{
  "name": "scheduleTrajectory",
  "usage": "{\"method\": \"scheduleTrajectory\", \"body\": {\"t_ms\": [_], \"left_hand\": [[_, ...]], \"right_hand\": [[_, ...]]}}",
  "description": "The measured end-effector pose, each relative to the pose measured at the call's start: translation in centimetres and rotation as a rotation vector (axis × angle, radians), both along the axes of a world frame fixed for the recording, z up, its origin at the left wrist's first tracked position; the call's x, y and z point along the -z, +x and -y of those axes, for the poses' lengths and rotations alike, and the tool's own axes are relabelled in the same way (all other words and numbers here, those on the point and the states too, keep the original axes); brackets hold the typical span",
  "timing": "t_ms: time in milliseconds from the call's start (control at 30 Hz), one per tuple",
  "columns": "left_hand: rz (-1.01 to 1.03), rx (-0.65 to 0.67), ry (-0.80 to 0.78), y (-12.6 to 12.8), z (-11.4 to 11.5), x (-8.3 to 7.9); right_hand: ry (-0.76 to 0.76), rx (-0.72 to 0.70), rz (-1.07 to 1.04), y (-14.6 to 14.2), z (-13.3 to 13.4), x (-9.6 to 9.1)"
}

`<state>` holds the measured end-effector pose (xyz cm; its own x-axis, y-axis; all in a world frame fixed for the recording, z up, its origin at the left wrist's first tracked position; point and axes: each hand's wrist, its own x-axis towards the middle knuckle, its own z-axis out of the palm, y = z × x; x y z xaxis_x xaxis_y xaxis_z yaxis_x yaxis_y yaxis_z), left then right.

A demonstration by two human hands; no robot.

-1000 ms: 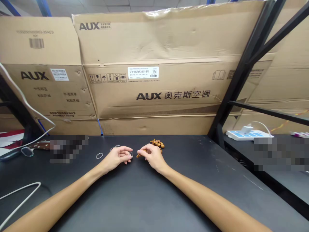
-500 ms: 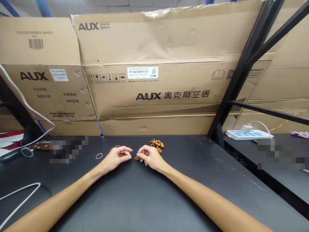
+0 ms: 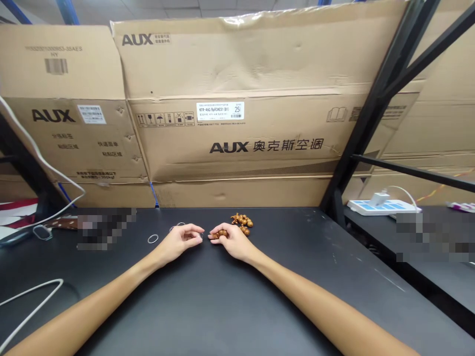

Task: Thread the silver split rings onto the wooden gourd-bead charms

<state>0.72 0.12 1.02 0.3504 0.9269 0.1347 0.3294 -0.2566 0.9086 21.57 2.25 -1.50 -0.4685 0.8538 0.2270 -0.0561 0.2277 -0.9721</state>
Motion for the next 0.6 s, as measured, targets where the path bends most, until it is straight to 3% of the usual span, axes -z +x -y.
{"method": "scheduleTrajectory", "body": {"t_ms": [133,300,600], "left_hand": [[-0.003,0.002,0.01,-0.02,-0.06,0.04],[0.01,-0.003,-0.001,0.06,-0.05,0.07],[0.001,0.006,0.011,0.04,-0.11,0.22]], "right_hand": [[-0.001,0.048,-0.005,-0.21,0.31,0.0],[0.146,0.151,0.089,-0.11,0.59,-0.22],[0.256,0.153,0.257,0.14,0.59,-0.84]]}}
